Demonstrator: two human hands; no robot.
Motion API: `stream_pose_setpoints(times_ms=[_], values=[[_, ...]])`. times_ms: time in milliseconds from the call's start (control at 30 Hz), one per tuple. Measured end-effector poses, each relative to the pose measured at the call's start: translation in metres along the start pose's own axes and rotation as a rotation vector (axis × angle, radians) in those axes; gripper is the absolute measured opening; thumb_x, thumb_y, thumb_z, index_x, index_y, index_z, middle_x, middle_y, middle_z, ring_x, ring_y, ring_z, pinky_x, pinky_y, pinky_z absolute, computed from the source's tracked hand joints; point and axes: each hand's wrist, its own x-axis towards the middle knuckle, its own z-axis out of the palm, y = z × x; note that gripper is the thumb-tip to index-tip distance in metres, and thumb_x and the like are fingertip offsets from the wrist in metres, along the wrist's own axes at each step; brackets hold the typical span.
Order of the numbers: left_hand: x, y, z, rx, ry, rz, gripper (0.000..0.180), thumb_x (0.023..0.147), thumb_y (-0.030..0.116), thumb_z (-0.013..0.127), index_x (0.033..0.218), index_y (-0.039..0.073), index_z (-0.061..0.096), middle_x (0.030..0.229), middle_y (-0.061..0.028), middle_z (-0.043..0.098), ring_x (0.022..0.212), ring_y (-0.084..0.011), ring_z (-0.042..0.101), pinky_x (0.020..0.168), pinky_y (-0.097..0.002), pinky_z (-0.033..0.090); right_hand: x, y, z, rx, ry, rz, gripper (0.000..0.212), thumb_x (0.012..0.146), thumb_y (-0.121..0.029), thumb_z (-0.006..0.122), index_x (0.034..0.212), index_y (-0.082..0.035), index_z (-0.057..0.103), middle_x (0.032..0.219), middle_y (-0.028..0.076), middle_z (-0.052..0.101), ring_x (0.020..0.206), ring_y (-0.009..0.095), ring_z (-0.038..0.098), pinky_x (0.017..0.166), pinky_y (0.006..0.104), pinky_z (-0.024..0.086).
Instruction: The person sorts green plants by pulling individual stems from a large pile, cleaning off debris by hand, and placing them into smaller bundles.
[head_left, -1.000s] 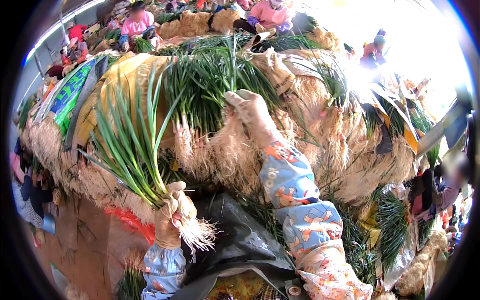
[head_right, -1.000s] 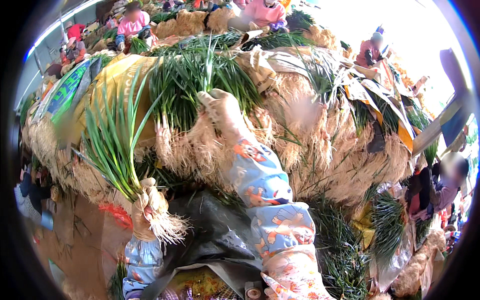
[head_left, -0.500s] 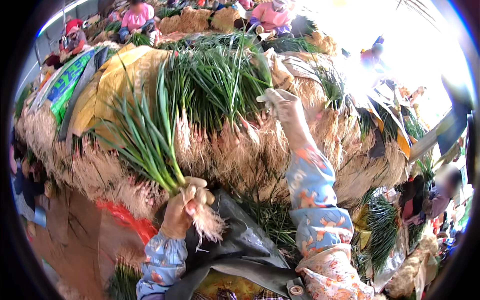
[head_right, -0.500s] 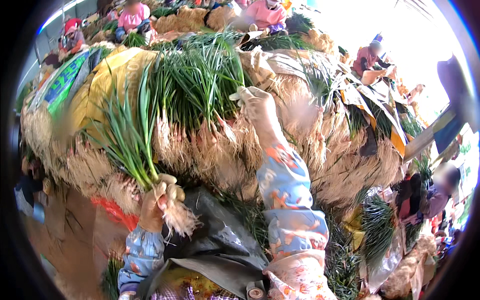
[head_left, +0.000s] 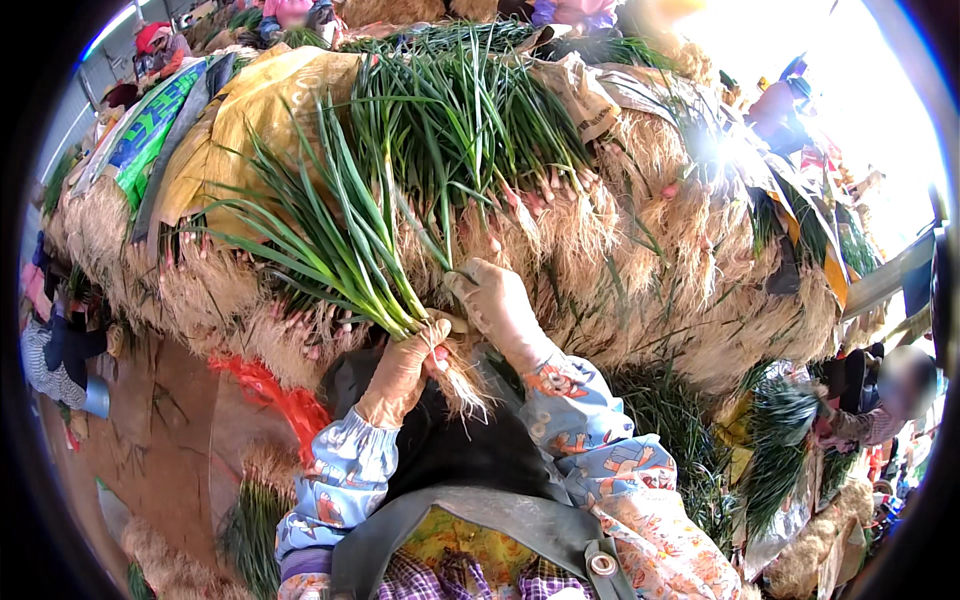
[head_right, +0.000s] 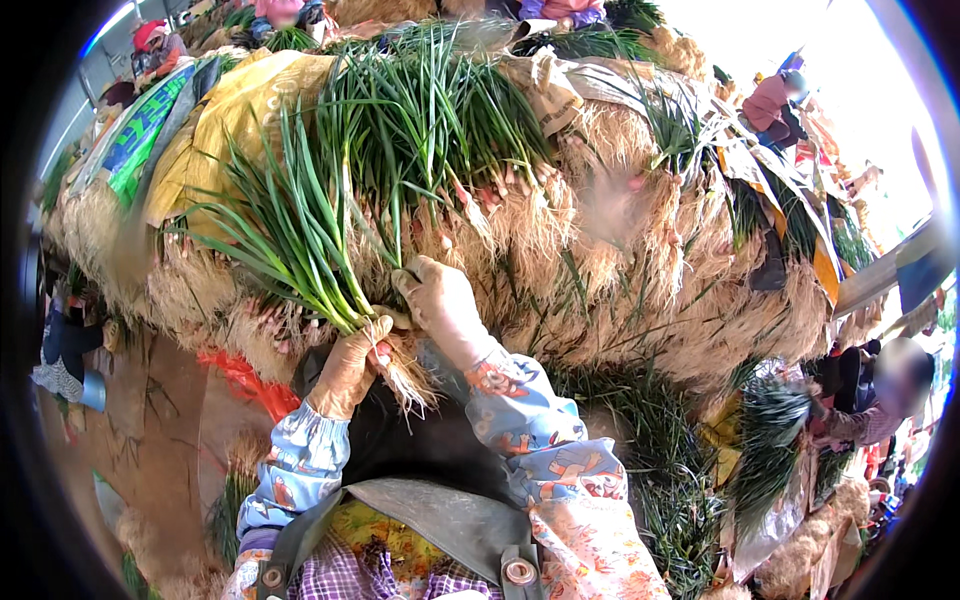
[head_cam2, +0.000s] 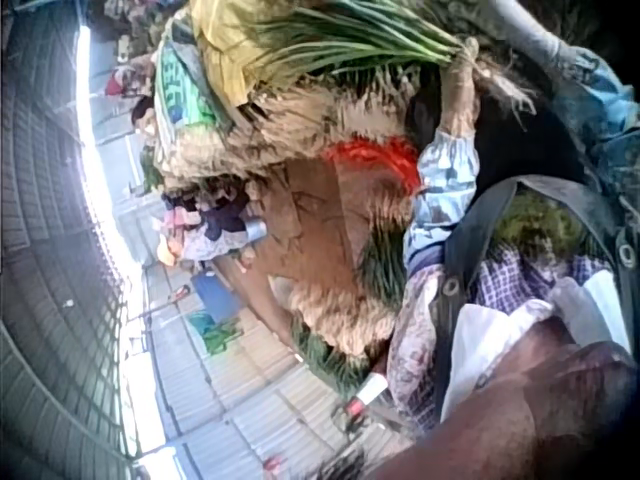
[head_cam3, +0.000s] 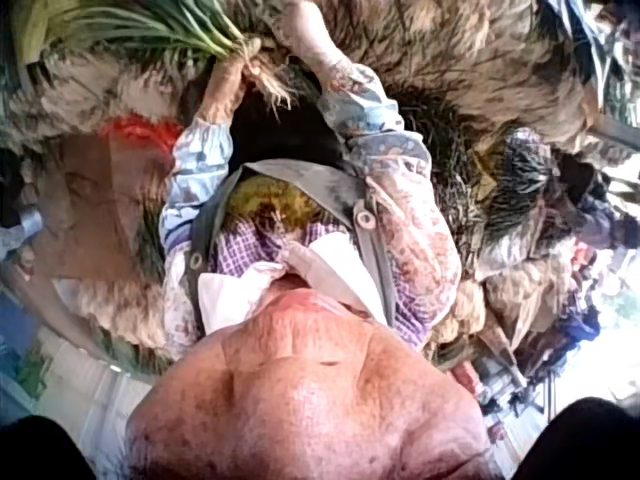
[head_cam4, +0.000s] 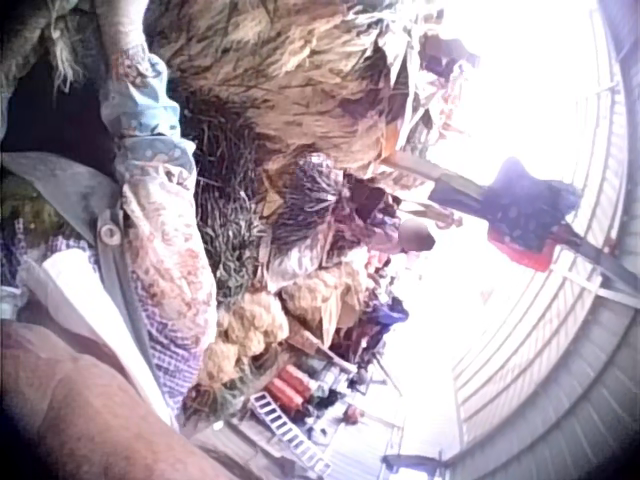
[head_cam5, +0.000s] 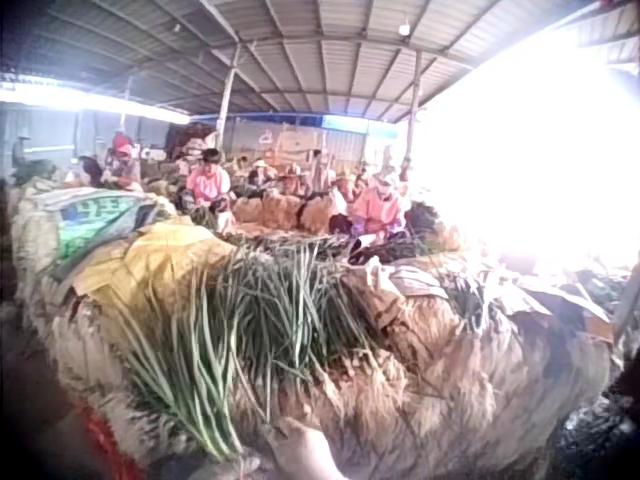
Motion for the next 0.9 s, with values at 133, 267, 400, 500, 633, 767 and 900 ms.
stream_pose_setpoints(times_ms=[133,267,400,500,633,767,900], values=[[0.001,0.000,0.005,-0.024,0.047,-0.031,0.013,0.085,0.018,0.059,0.083,0.006,0.057,0.069,-0.0006,0.056,0.054,-0.0066,0.048,0.048,-0.0203,0.040,-0.010,0.001,0.012,-0.253,0.189,-0.345,0.009,0.077,-0.015,0.060,0.077,-0.006,0.058,0.068,0.016,0.058,0.064,0.033,0.058,0.058,0.0370,0.046],[-0.003,0.008,0.007,-0.269,-0.324,0.112,0.023,0.088,0.025,0.055,0.076,0.008,0.047,0.066,-0.0022,0.044,0.058,-0.0103,0.045,0.049,-0.0221,0.039,-0.001,0.036,0.021,-0.213,0.335,-0.180,0.007,0.083,-0.009,0.055,0.083,-0.007,0.062,0.069,0.005,0.062,0.058,0.010,0.059,0.046,0.0264,0.046],[-0.025,0.013,0.023,-0.603,-0.431,-0.050,0.018,0.086,0.023,0.057,0.081,0.009,0.048,0.065,-0.0011,0.040,0.059,-0.0111,0.039,0.055,-0.0252,0.039,-0.010,0.183,-0.013,-0.253,-0.187,-0.090,0.019,0.089,-0.020,0.052,0.087,-0.004,0.060,0.062,0.003,0.059,0.043,0.008,0.048,0.035,0.0203,0.034],[-0.019,-0.005,-0.012,-0.680,-0.360,-0.088,0.015,0.087,0.023,0.055,0.085,0.009,0.052,0.065,-0.0007,0.041,0.061,-0.0126,0.042,0.052,-0.0266,0.039,-0.049,0.046,-0.030,0.297,-0.667,0.301,0.033,0.090,-0.035,0.050,0.094,-0.005,0.063,0.064,0.003,0.059,0.041,0.007,0.043,0.037,0.0209,0.032],[-0.022,-0.021,-0.008,-0.653,-0.243,-0.180,0.025,0.089,0.032,0.049,0.079,0.009,0.049,0.065,-0.0001,0.041,0.060,-0.0142,0.044,0.048,-0.0289,0.040,-0.025,0.001,-0.003,0.957,-0.464,0.208,0.033,0.091,-0.033,0.048,0.091,-0.005,0.065,0.057,-0.006,0.047,0.043,0.002,0.033,0.039,0.0175,0.025],[-0.029,-0.022,-0.020,-0.581,-0.176,-0.147,0.021,0.089,0.030,0.051,0.096,0.011,0.057,0.069,-0.0006,0.045,0.068,-0.0161,0.048,0.054,-0.0298,0.044,-0.011,-0.007,0.020,1.049,-0.477,0.266,0.024,0.089,-0.024,0.053,0.085,-0.003,0.065,0.056,-0.005,0.047,0.047,0.002,0.038,0.043,0.0161,0.027],[-0.028,-0.024,-0.023,-0.411,-0.119,-0.163,0.024,0.086,0.025,0.057,0.100,0.005,0.057,0.070,-0.0026,0.052,0.068,-0.0152,0.048,0.059,-0.0286,0.046,-0.020,-0.003,0.027,0.899,-0.291,0.301,0.022,0.087,-0.023,0.056,0.077,-0.005,0.064,0.059,-0.001,0.055,0.050,0.006,0.049,0.044,0.0192,0.034]])
